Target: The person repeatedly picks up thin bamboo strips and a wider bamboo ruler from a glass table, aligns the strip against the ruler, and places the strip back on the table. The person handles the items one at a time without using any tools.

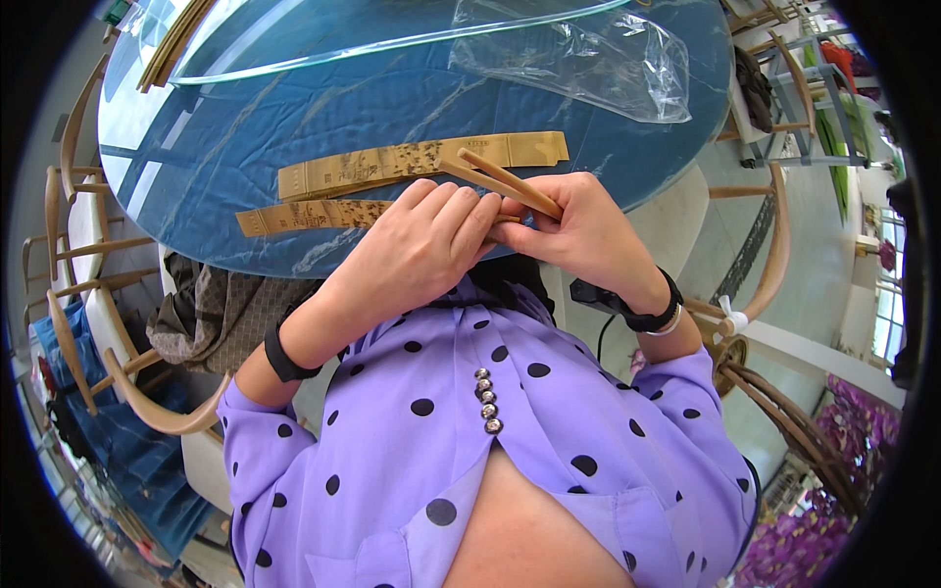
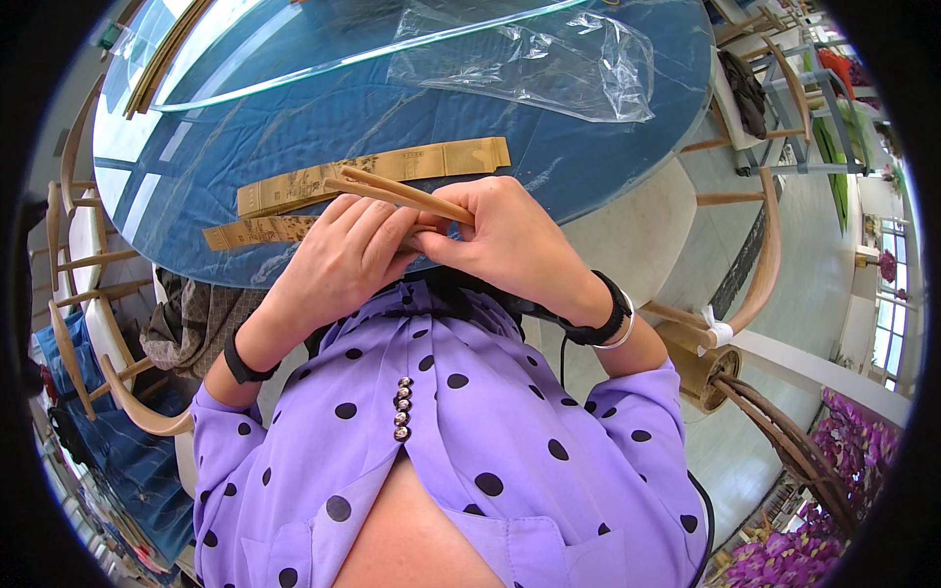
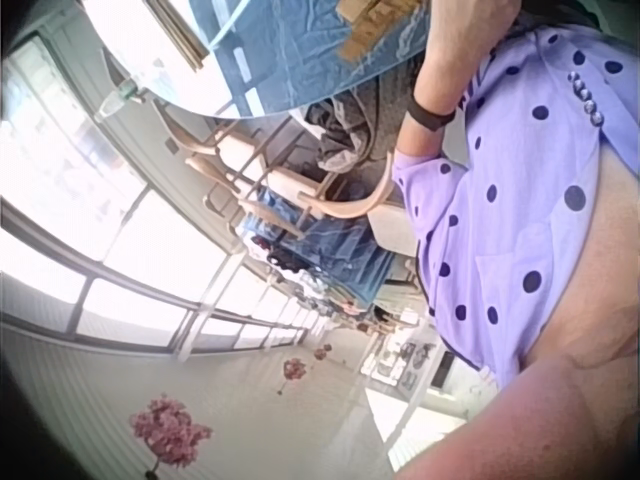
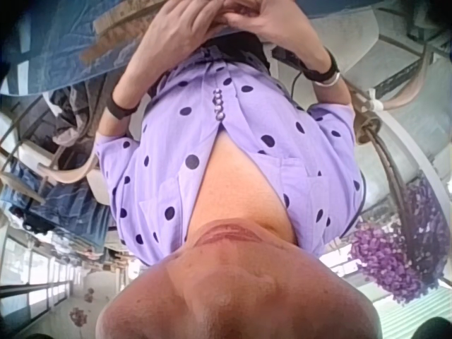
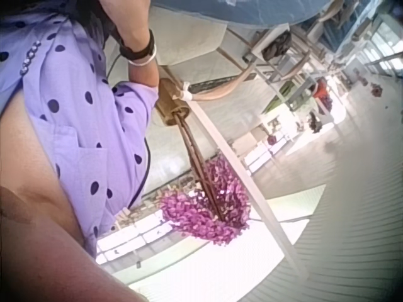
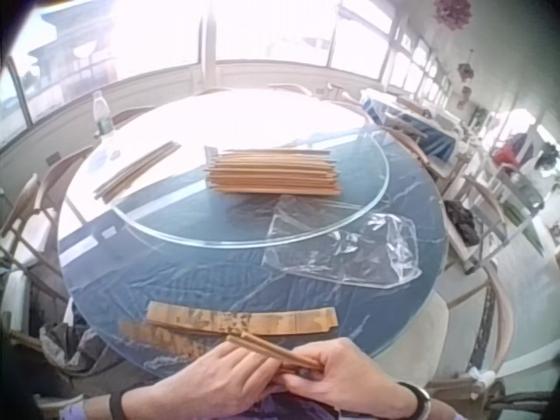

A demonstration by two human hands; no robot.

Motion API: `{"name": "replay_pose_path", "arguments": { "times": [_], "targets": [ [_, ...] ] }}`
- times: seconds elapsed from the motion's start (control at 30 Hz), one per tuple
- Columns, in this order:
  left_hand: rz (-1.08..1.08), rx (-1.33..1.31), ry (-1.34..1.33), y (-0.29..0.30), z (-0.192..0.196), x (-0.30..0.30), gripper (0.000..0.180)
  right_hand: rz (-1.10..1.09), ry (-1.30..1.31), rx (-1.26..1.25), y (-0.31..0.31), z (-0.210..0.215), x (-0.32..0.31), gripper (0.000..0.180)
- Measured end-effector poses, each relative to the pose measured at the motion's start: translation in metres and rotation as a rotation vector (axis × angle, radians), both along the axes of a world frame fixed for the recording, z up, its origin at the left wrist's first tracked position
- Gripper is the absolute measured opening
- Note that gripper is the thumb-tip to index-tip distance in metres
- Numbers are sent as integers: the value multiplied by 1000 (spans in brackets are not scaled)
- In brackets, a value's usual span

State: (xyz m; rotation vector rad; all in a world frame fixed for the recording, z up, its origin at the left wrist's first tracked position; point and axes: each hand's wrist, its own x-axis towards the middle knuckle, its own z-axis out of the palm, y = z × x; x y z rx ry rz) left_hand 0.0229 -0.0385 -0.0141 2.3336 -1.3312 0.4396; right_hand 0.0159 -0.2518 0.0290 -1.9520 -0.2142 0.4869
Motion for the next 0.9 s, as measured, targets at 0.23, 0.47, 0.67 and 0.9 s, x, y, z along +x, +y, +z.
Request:
{"name": "replay_pose_path", "arguments": {
  "times": [0.23,0.47,0.67,0.9],
  "targets": [
    [10,-48,123,7,6,1,45,6,-186,-181,-11,14,0,39],
    [10,-111,122,12,9,9,43,-64,-880,-482,-31,24,-9,46],
    [38,-116,139,14,12,9,42,-29,-1151,-684,-35,20,-11,44],
    [49,-126,154,15,13,9,41,61,-1138,-790,-34,18,-11,42]
  ]
}}
